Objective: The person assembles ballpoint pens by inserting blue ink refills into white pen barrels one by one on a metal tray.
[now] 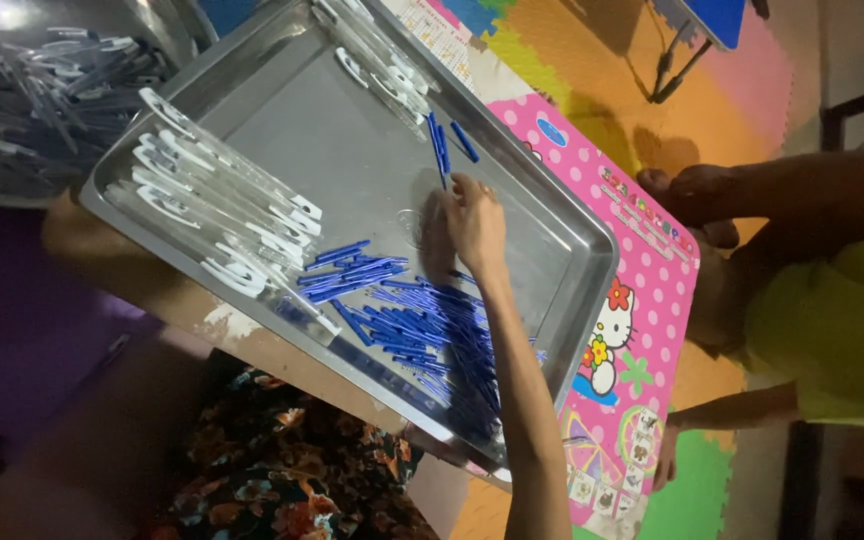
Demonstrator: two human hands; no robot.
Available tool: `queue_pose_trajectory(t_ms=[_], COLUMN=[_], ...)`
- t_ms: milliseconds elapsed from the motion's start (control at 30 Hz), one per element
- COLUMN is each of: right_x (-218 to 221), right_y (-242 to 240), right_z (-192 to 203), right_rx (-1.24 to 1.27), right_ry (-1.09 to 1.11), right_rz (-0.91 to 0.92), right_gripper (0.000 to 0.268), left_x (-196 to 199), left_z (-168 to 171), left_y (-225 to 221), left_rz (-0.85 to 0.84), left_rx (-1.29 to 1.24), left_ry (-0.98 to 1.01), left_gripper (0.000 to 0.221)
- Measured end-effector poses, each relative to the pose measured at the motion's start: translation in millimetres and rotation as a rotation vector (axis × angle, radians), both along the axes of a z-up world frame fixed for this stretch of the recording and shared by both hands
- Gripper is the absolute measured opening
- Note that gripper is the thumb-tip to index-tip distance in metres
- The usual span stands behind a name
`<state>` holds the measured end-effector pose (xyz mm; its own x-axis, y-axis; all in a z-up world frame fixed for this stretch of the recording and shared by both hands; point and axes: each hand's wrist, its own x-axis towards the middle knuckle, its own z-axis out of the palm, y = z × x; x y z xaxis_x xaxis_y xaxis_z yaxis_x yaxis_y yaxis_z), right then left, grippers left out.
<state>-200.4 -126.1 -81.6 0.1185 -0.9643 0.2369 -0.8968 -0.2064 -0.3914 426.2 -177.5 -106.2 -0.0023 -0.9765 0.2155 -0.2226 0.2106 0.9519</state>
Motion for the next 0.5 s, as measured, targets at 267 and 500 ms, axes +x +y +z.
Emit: queue_pose_trajectory(t_ms=[267,500], right_x=[12,-21], right_y=[-41,-4], right_z=[-31,-22], right_rx=[-0.013,0.192], right_ry=[0.380,0.455], right_rz=[-0.118,-0.061], right_gripper=[0.022,0.020], left_x=[-24,-245], left_z=[-54,55], left_y=[-4,12], left_rz=[0.087,-0.244], left_rx=[-0.338,-0.651], left_ry=[-0.243,-0.569], left_gripper=[0.032,0.028])
